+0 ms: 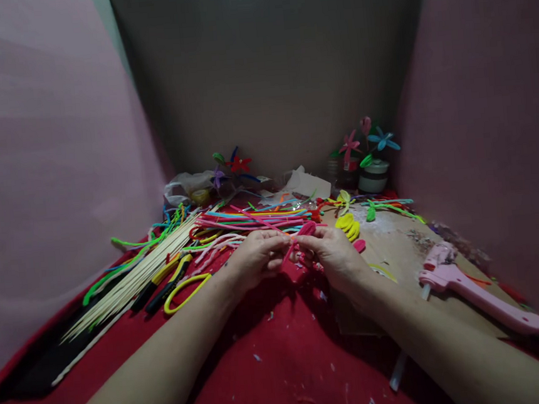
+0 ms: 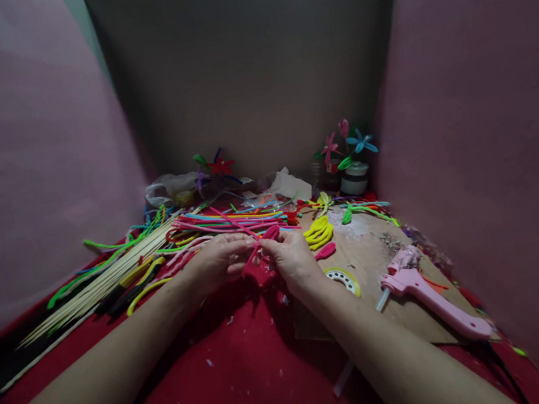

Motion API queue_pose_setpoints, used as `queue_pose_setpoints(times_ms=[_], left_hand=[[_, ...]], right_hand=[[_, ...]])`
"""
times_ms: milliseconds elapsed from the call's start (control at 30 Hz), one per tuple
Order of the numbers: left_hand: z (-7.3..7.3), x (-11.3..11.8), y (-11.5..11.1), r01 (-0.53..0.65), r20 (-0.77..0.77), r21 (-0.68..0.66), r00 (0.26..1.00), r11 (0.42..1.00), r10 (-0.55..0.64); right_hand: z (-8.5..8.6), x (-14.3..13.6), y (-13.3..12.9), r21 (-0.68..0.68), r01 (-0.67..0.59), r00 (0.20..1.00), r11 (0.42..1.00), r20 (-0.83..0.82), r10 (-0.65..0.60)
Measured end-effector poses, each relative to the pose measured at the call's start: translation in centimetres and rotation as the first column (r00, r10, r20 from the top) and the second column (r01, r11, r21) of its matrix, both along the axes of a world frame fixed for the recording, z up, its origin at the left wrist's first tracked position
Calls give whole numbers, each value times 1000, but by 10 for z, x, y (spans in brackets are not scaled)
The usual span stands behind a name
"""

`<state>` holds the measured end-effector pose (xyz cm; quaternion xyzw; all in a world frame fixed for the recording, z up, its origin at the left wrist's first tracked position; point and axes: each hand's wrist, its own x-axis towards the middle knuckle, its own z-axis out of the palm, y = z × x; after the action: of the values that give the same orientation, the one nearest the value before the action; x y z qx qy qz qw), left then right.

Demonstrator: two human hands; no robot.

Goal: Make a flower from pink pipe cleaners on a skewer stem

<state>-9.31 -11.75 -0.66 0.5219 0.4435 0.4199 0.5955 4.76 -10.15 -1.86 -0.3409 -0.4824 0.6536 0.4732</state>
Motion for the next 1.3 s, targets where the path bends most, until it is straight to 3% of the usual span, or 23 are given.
queue_pose_setpoints(times_ms=[133, 367, 867, 1033, 1167, 1233, 1300], left_hand=[[-4, -6, 3, 146, 142, -143, 982, 979, -125], [-5, -10, 5, 148, 156, -195, 981, 970, -118], [-4, -9, 4, 103, -2, -151, 995, 983, -104], [-2, -5, 2, 50, -191, -23, 980, 998, -53], [0, 1, -1, 19, -490, 269, 863, 963, 120], [-1, 4, -3, 75, -628, 491, 720, 868, 293], [-5, 7, -8, 184, -697, 650, 531, 737, 482]], right_hand=[[5, 0, -4, 46, -40, 999, 998, 34, 39], [0, 0, 0, 78, 20, 997, 997, 66, -26], [0, 0, 2, 123, 47, 987, 991, 147, -65], [-2, 1, 2, 137, 19, 985, 990, 167, -42], [-6, 0, 4, 155, 43, 974, 987, 211, -75], [-8, -1, 4, 147, 65, 973, 987, 211, -96], [-9, -1, 3, 122, 73, 981, 990, 171, -93]])
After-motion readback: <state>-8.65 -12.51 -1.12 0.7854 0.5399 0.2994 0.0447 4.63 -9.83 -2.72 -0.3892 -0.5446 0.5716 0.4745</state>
